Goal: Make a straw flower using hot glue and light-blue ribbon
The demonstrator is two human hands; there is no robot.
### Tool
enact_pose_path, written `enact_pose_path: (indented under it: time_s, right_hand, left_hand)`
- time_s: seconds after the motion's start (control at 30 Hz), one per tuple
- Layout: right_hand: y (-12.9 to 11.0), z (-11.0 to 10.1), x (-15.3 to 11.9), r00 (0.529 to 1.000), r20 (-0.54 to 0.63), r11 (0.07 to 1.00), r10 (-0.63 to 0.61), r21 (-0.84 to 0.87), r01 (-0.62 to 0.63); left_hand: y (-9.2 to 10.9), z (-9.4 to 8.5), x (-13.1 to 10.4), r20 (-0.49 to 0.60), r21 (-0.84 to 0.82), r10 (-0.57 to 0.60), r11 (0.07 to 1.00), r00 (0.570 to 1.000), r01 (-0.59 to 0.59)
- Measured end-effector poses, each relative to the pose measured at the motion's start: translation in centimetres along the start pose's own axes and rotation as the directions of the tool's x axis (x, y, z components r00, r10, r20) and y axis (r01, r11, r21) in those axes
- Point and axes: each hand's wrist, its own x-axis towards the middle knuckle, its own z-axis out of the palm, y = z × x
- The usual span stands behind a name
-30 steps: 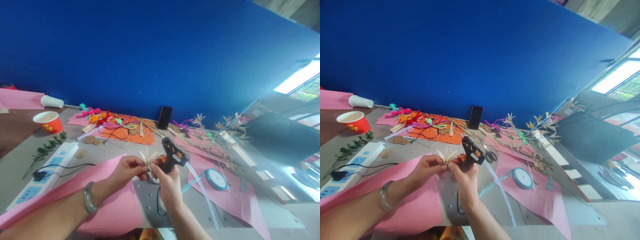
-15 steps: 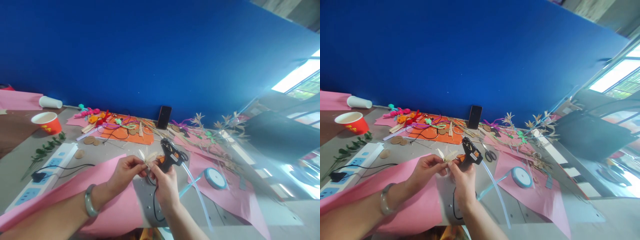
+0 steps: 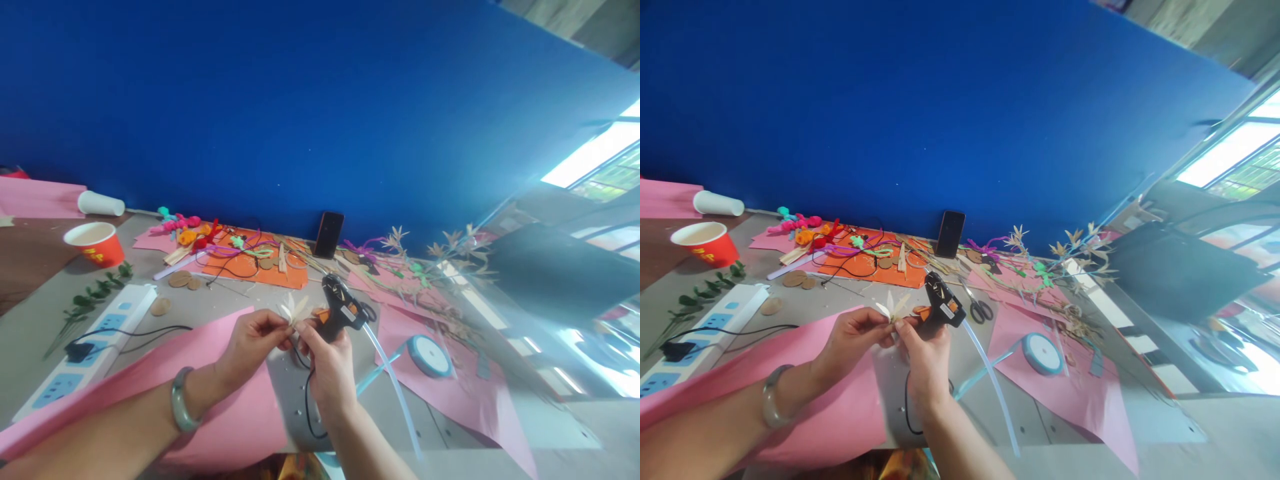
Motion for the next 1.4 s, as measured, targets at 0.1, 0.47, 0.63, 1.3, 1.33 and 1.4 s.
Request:
enact_pose_path:
  time_s: [0.1, 0.47, 0.63, 1.3, 1.33, 1.4]
  right_hand:
    - [-0.04, -0.10, 0.06, 1.000, 0.003, 1.000, -0.001, 0.000, 0.001]
    - [-0.08, -0.26, -0.01, 1.000, 0.008, 1.000, -0.009, -0.013, 0.009]
    - [-0.04, -0.27, 0.01, 1.000, 0.014, 1.000, -0.010, -0.006, 0.011]
    - [0.17, -0.65, -0.05, 1.000, 0.009, 1.000, 0.028, 0.009, -0.028]
    - [0.17, -0.64, -0.09, 1.000, 0.009, 1.000, 0.028, 0.012, -0.029]
    - [0.21, -0.61, -0.16, 1.000, 0.006, 1.000, 0.026, 0.016, -0.026]
  left_hand:
    - [-0.16, -0.11, 0.02, 0.011, -0.012, 0.007, 1.000, 1.000, -0.007]
    - [-0.32, -0.20, 0.15, 0.020, -0.004, -0.013, 1.000, 1.000, 0.013]
    - [-0.33, -0.31, 0.18, 0.033, -0.014, -0.028, 1.000, 0.999, 0.028]
    - [-0.05, -0.71, 0.21, 0.043, 0.111, 0.008, 0.994, 0.999, -0.013]
    - [-0.04, -0.74, 0.22, 0.046, 0.119, 0.013, 0.993, 0.999, -0.019]
    - [-0.01, -0.78, 0.21, 0.048, 0.139, 0.026, 0.990, 0.998, -0.033]
